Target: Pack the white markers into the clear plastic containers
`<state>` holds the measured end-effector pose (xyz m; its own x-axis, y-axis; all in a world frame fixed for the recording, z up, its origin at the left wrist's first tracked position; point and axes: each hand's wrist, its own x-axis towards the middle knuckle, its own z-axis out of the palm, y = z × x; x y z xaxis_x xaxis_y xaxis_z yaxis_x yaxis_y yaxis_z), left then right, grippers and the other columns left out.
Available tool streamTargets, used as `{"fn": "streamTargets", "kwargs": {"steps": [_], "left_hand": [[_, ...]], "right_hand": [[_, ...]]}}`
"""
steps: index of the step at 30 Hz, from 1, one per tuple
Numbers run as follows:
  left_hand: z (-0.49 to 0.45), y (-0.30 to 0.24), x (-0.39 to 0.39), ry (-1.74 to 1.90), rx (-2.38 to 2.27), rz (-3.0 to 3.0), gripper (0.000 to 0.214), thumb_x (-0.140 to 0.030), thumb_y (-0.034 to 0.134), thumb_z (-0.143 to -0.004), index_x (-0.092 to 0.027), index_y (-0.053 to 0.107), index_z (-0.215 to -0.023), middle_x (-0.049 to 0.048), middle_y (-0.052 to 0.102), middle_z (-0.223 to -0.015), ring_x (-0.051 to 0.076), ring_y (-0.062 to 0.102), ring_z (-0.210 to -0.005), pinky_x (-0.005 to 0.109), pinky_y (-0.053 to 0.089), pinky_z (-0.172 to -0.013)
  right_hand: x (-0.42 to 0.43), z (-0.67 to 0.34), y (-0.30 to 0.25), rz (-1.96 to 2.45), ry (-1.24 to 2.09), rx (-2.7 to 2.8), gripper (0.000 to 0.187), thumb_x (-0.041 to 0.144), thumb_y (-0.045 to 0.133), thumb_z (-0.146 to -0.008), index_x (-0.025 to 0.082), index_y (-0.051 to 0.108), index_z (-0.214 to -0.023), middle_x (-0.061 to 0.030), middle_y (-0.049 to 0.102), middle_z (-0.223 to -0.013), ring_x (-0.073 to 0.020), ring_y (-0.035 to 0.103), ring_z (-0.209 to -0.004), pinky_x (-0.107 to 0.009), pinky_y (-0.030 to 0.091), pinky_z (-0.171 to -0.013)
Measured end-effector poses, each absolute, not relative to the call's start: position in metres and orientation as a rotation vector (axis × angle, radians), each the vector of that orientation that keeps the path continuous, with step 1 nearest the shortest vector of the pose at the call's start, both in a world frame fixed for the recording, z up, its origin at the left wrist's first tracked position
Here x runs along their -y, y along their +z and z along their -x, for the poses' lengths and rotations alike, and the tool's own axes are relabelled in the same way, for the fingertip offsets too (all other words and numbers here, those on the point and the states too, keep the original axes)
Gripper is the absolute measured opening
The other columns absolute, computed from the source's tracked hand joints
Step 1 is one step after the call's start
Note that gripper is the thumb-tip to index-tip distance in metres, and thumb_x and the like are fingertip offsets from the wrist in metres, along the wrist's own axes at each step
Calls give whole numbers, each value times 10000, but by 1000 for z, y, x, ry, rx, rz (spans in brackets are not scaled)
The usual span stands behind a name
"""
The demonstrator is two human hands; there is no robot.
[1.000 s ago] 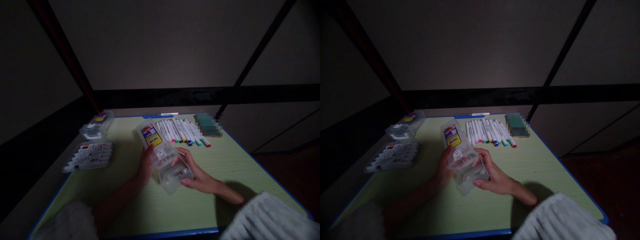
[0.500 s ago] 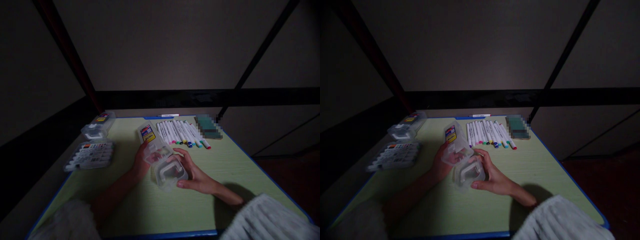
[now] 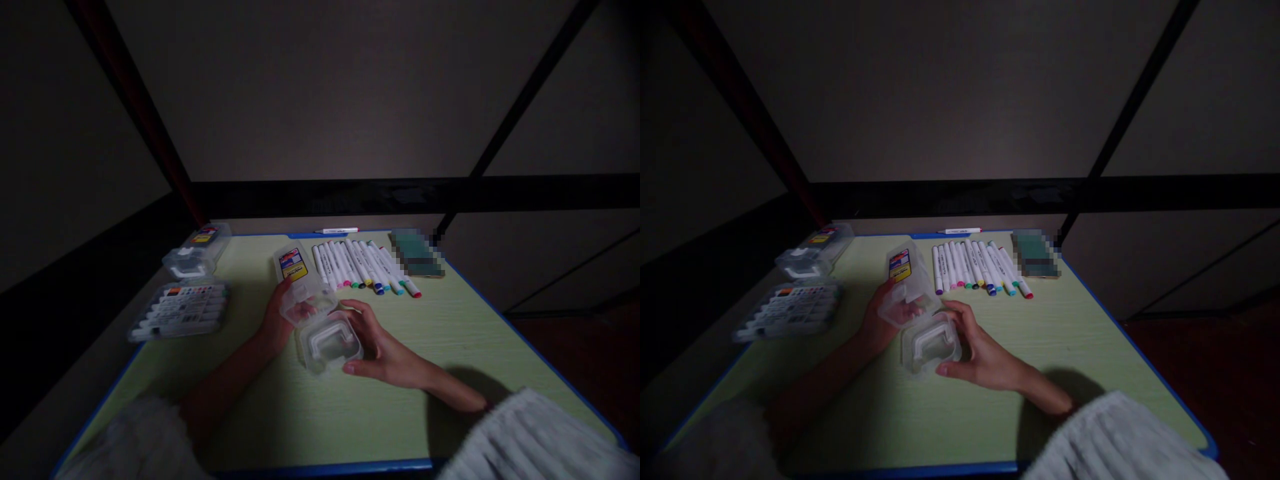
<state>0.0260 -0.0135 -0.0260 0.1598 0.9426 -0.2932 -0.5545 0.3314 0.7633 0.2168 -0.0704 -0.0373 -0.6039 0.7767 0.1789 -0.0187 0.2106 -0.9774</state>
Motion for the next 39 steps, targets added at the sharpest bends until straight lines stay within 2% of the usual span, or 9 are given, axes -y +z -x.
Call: {"fn": "streamTargets", "kwargs": {"steps": [6, 12, 17, 23, 28, 39], "left_hand": [[-25, -25, 10, 1116, -895, -539, 281, -347, 431, -822, -117, 573, -900, 43, 627, -578, 142, 553, -400, 241, 410, -420], [-23, -30, 5, 1119, -864, -459, 288, -339, 490, -804, -116, 579, -962, 58, 648, -671, 146, 591, -499, 254, 486, -497], [-22, -35, 1, 1125, -876, -430, 317, -365, 522, -794, -102, 590, -958, 81, 655, -713, 152, 598, -520, 259, 504, -500], [-22, -29, 2, 1131, -832, -379, 321, -298, 546, -793, -105, 572, -1048, 97, 668, -866, 207, 655, -770, 326, 561, -681], [-23, -28, 2, 1142, -852, -358, 325, -281, 540, -800, -101, 567, -1069, 114, 660, -942, 224, 653, -840, 338, 569, -705], [-17, -16, 0, 1112, -986, -420, 267, -258, 498, -840, -90, 582, -1031, 76, 682, -769, 167, 655, -626, 277, 576, -567]], "right_hand": [[71, -219, -39, 807, 1223, 1987, 618, 239, 663, -734, 240, 232, -1177, -99, 427, -1213, -203, 404, -1199, -397, 348, -989], [71, -223, -37, 899, 1081, 2146, 600, 296, 643, -754, 221, 260, -1209, -111, 429, -1218, -217, 440, -1155, -400, 396, -947], [70, -223, -32, 912, 923, 2263, 571, 344, 628, -764, 209, 307, -1217, -134, 428, -1247, -254, 412, -1185, -444, 373, -974], [70, -221, -32, 900, 840, 2316, 578, 365, 614, -771, 190, 306, -1228, -145, 440, -1243, -257, 411, -1185, -447, 366, -984], [71, -220, -32, 915, 821, 2332, 603, 351, 615, -769, 180, 295, -1251, -151, 446, -1243, -261, 419, -1181, -444, 369, -977], [71, -219, -30, 898, 774, 2358, 508, 248, 573, -792, 192, 320, -1229, -143, 456, -1243, -250, 413, -1189, -453, 370, -990]]}}
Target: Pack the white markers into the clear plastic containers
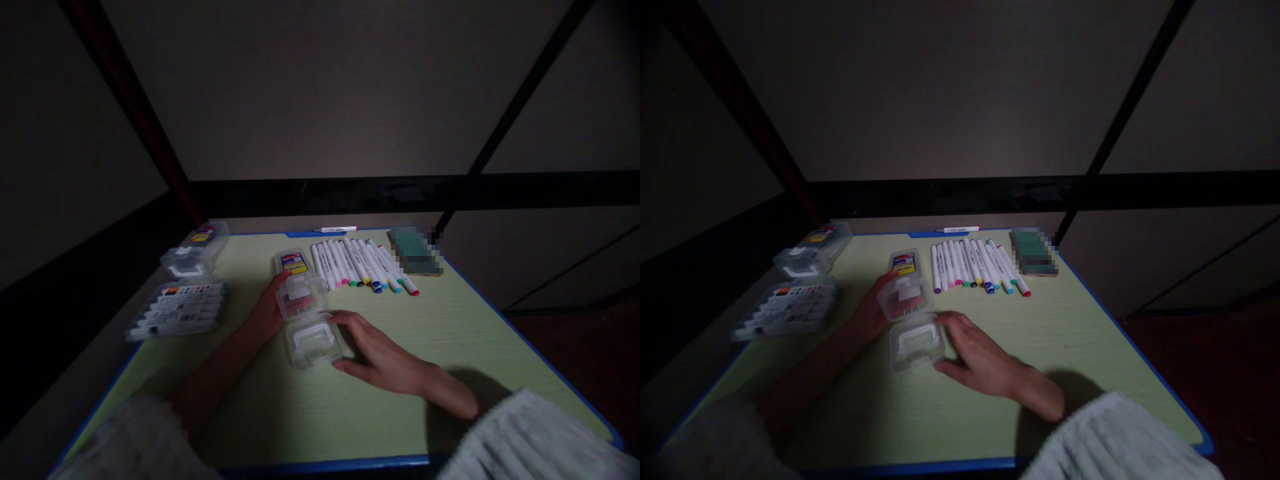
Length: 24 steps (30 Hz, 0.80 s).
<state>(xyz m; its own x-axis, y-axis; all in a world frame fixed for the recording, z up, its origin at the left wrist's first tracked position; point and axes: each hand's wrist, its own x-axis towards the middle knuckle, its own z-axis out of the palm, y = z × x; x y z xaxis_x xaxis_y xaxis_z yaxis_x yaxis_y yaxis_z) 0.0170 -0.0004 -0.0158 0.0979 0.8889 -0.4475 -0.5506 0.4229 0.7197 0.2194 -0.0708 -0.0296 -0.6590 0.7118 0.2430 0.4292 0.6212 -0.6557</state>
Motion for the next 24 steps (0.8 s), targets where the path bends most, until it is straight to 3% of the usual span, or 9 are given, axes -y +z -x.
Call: {"fn": "streamTargets", "kwargs": {"steps": [4, 12, 17, 24], "left_hand": [[-14, -11, 0, 1113, -985, -450, 260, -252, 527, -832, -88, 591, -1022, 76, 683, -786, 171, 656, -628, 291, 576, -577], [-11, -17, -5, 1068, -938, -472, 414, -431, 484, -855, -117, 585, -1105, 92, 696, -811, 189, 664, -624, 272, 537, -560], [-10, -17, -5, 1119, -900, -505, 398, -399, 430, -888, -107, 573, -1117, 94, 701, -842, 188, 672, -694, 254, 526, -596], [-9, -21, -11, 1128, -875, -547, 358, -360, 374, -917, -114, 566, -1092, 69, 690, -770, 149, 651, -618, 232, 520, -592]], "right_hand": [[71, -219, -30, 890, 768, 2361, 487, 233, 561, -797, 190, 327, -1221, -144, 468, -1231, -252, 425, -1178, -462, 380, -983], [70, -220, -33, 925, 791, 2318, 468, 207, 546, -806, 215, 315, -1213, -121, 444, -1247, -238, 411, -1190, -463, 367, -1005], [70, -220, -34, 925, 812, 2287, 461, 208, 538, -810, 219, 319, -1215, -110, 451, -1217, -234, 422, -1165, -456, 370, -996], [70, -220, -35, 962, 802, 2254, 399, 193, 537, -802, 215, 359, -1158, -94, 472, -1132, -223, 461, -1075, -423, 406, -942]]}}
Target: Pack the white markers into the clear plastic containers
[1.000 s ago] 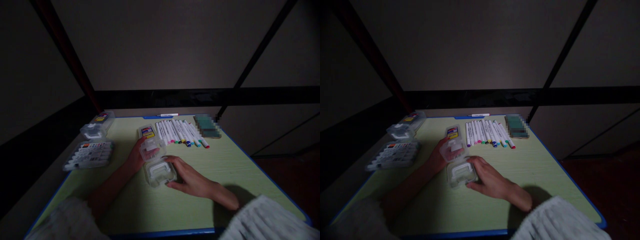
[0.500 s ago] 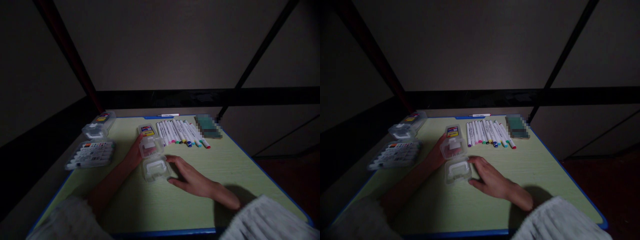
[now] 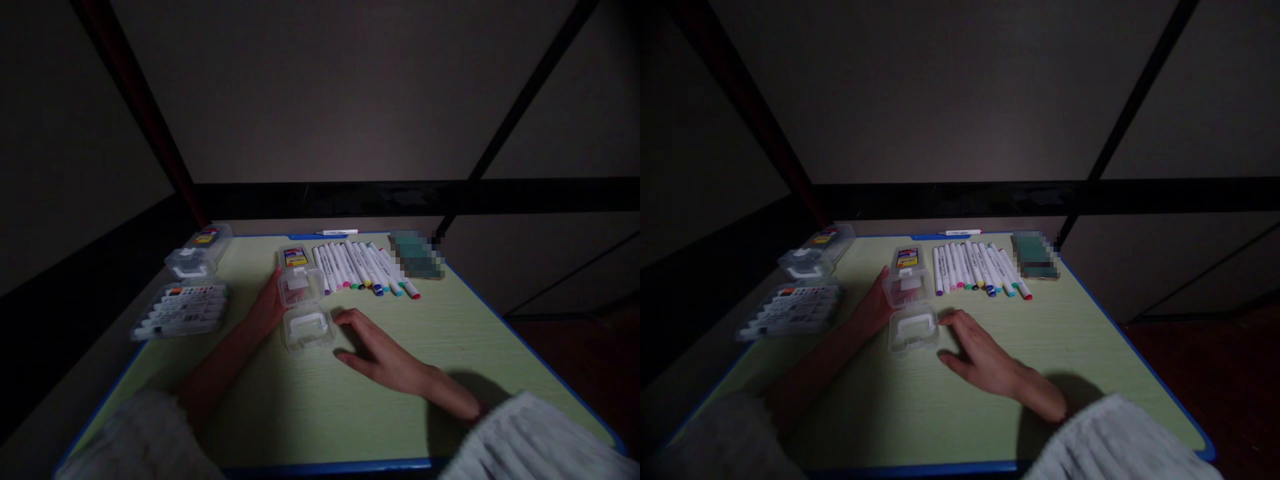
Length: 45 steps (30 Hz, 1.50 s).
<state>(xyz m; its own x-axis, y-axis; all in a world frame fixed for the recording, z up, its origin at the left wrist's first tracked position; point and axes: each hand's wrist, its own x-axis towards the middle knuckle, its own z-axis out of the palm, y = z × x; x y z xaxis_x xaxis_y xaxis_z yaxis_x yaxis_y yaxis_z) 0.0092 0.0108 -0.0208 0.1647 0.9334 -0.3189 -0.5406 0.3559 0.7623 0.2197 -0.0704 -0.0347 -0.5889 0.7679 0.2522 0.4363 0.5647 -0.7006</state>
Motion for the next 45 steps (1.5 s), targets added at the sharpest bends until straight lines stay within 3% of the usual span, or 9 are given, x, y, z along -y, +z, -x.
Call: {"fn": "streamTargets", "kwargs": {"steps": [4, 7, 10, 13, 16, 21, 33, 45], "left_hand": [[5, -27, -18, 1085, -954, -726, 449, -464, 407, -884, -132, 489, -1177, 79, 682, -830, 155, 655, -629, 234, 521, -560], [22, -27, -20, 1010, -1083, -954, 700, -544, 537, -780, -196, 281, -1330, 63, 677, -876, 179, 657, -614, 263, 519, -511], [34, -23, -17, 804, -1162, -1157, 1148, -348, 798, -558, -174, 35, -1398, 38, 677, -796, 190, 645, -578, 270, 514, -518], [35, -21, -12, 696, -1154, -1281, 1311, -157, 833, -438, -146, -60, -1398, 17, 675, -760, 204, 649, -624, 283, 515, -575], [30, -26, -11, 721, -1140, -1358, 1299, -111, 798, -442, -106, -87, -1393, 12, 676, -751, 213, 650, -660, 303, 511, -620], [28, -34, -14, 804, -1166, -1449, 1255, -110, 766, -474, -80, -82, -1399, -28, 643, -616, 191, 624, -583, 251, 472, -527], [29, -24, -14, 942, -1383, -1484, 1021, -13, 656, -525, -58, 116, -1391, -75, 565, -503, 129, 568, -506, 171, 395, -470], [21, -32, -19, 1219, -1428, -1414, 871, -37, 652, -550, -87, 256, -1324, -100, 540, -503, 124, 563, -521, 204, 425, -530]], "right_hand": [[69, -219, -37, 958, 803, 2250, 376, 190, 534, -803, 208, 369, -1141, -89, 471, -1107, -215, 462, -1047, -406, 406, -922], [69, -220, -38, 940, 804, 2247, 358, 180, 529, -806, 205, 370, -1125, -85, 467, -1090, -204, 457, -1027, -390, 402, -905], [69, -220, -39, 950, 811, 2216, 294, 158, 536, -791, 203, 398, -1047, -59, 475, -982, -180, 474, -911, -344, 425, -812], [68, -220, -40, 927, 832, 2185, 228, 134, 541, -772, 207, 420, -950, -24, 471, -871, -153, 459, -796, -295, 418, -710], [68, -220, -40, 910, 865, 2166, 200, 132, 534, -776, 207, 436, -934, -18, 475, -853, -144, 451, -780, -277, 402, -688], [68, -219, -40, 939, 955, 2105, 161, 166, 517, -807, 202, 449, -948, -17, 480, -853, -136, 458, -774, -262, 394, -671], [67, -219, -42, 958, 985, 2075, 159, 201, 513, -820, 204, 444, -964, -21, 485, -871, -140, 463, -792, -275, 401, -696], [66, -219, -44, 949, 984, 2082, 177, 201, 509, -826, 208, 437, -988, -23, 491, -887, -138, 468, -799, -278, 409, -709]]}}
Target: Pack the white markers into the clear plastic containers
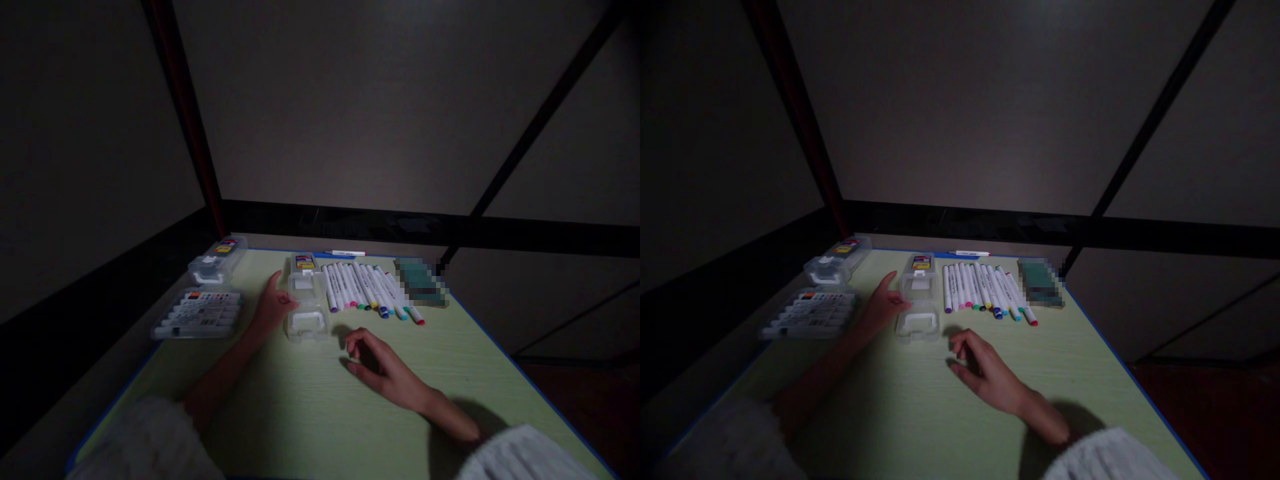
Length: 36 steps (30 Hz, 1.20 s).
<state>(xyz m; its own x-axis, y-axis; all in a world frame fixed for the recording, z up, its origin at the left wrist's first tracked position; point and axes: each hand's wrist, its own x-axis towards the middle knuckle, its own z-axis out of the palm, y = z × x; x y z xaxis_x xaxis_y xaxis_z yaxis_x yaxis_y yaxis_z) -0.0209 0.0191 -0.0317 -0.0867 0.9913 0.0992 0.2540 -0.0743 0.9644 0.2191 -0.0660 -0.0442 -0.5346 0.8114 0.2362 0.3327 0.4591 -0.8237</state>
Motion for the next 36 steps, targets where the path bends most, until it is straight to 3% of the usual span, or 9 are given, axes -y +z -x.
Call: {"fn": "streamTargets", "kwargs": {"steps": [12, 16, 19, 24, 30, 36], "left_hand": [[21, -42, -26, 1524, -1670, -1540, 579, -171, 660, -588, -167, 405, -1108, -37, 481, -768, 102, 483, -643, 238, 435, -628], [18, -30, -8, 1670, -1626, -2074, 305, -168, 562, -708, -187, 467, -998, -11, 485, -786, 119, 462, -669, 245, 423, -634], [10, -26, 7, 1389, -1281, -2761, 90, -189, 505, -787, -170, 525, -872, 32, 529, -789, 157, 499, -745, 277, 423, -682], [0, -33, 17, 772, -1070, -3093, 146, -301, 546, -826, -161, 587, -833, 45, 574, -793, 170, 523, -768, 286, 403, -686], [1, -38, 11, 770, -1166, -3017, 186, -228, 544, -843, -155, 604, -682, 20, 548, -705, 140, 505, -707, 261, 375, -642], [4, -40, 6, 805, -1288, -2904, 165, -199, 569, -824, -150, 615, -674, 23, 544, -705, 149, 504, -720, 267, 390, -656]], "right_hand": [[67, -219, -42, 965, 972, 2104, 220, 198, 505, -828, 214, 419, -1029, -29, 504, -896, -140, 483, -795, -280, 426, -695], [68, -219, -41, 956, 960, 2123, 195, 191, 502, -827, 213, 421, -1003, -28, 499, -890, -140, 479, -800, -278, 422, -704], [68, -219, -40, 963, 946, 2138, 185, 185, 505, -823, 213, 424, -987, -24, 497, -883, -140, 475, -798, -275, 415, -702], [68, -219, -40, 962, 930, 2147, 174, 181, 502, -823, 210, 431, -979, -20, 494, -872, -136, 469, -781, -273, 412, -698], [67, -219, -40, 963, 920, 2151, 165, 190, 502, -827, 213, 438, -977, -23, 503, -870, -140, 480, -781, -279, 421, -691], [67, -219, -39, 953, 910, 2164, 166, 186, 504, -820, 214, 445, -973, -27, 512, -872, -145, 484, -782, -293, 429, -687]]}}
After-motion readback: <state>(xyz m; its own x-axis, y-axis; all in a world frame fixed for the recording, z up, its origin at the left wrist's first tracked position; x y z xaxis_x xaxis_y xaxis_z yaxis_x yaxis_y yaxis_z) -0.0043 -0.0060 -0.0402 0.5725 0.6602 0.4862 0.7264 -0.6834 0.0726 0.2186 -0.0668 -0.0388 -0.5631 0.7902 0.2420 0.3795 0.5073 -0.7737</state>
